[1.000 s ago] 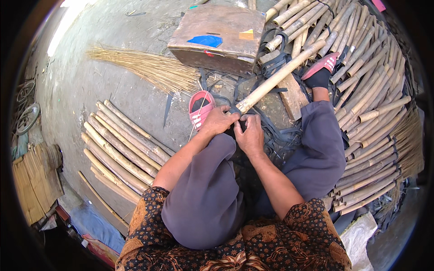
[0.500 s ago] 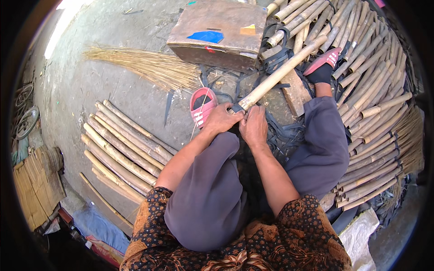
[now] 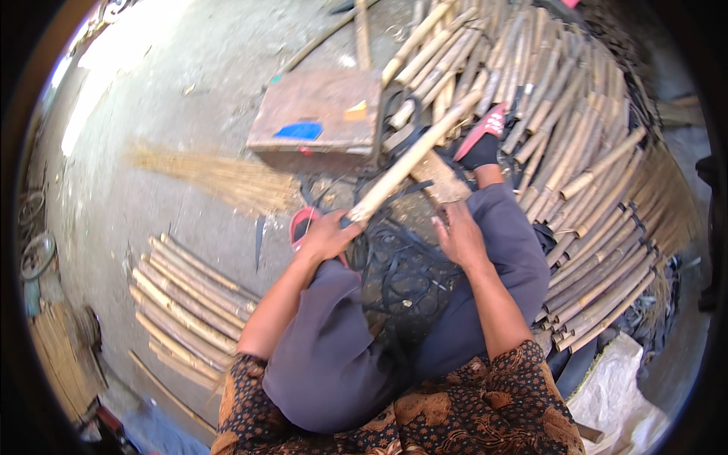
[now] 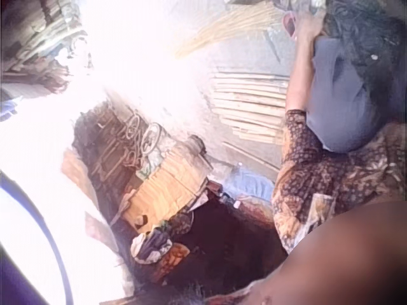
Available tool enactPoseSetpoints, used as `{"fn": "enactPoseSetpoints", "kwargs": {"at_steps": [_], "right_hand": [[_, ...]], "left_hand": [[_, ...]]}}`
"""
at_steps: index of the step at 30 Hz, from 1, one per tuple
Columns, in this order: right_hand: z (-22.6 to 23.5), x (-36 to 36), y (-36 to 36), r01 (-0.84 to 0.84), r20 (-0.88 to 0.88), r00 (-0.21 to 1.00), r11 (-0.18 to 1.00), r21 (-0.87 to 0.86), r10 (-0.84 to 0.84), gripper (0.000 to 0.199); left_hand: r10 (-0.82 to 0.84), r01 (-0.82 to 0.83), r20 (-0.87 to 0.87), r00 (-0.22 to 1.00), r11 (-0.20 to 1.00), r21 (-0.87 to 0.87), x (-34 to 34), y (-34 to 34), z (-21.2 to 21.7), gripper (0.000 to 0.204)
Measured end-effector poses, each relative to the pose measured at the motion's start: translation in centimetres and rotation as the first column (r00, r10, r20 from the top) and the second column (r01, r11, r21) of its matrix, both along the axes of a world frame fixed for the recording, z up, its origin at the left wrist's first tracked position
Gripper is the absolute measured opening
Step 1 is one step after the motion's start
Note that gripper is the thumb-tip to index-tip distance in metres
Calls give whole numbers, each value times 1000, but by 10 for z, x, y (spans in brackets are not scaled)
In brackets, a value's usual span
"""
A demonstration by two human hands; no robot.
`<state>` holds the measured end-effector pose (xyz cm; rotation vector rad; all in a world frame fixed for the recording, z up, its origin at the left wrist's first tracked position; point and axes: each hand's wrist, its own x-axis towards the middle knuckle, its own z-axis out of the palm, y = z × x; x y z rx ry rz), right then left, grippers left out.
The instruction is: The person assembles brooms by gathering straw bristles, attaching them to wooden handles, and securing them with black straps. The person repeatedly ties the bristles to the handle and places the finished brooms aside.
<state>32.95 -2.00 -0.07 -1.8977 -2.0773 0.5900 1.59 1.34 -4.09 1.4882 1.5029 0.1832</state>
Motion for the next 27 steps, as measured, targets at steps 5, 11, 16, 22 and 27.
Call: {"fn": "enactPoseSetpoints", "kwargs": {"at_steps": [5, 11, 16, 22, 27], "right_hand": [[81, 92, 23, 187, 128, 956, 883, 430, -265, 59], [143, 161, 14, -70, 325, 922, 734, 676, -211, 72], [134, 197, -52, 21, 176, 969, 764, 645, -175, 53], [90, 201, -163, 619, -176, 759, 610, 494, -627, 51], [55, 235, -220, 958, -466, 282, 271, 92, -839, 60]], "left_hand": [[-55, 134, -244, 968, 937, 321, -66, -2, 117, 58], [-46, 413, -467, 883, 547, 728, -78, -26, 270, 52], [118, 612, -617, 778, 81, 787, -47, -22, 342, 67], [64, 208, -221, 973, 169, 964, -19, -20, 354, 39], [-31, 227, -241, 970, 462, 857, -35, -7, 266, 30]]}}
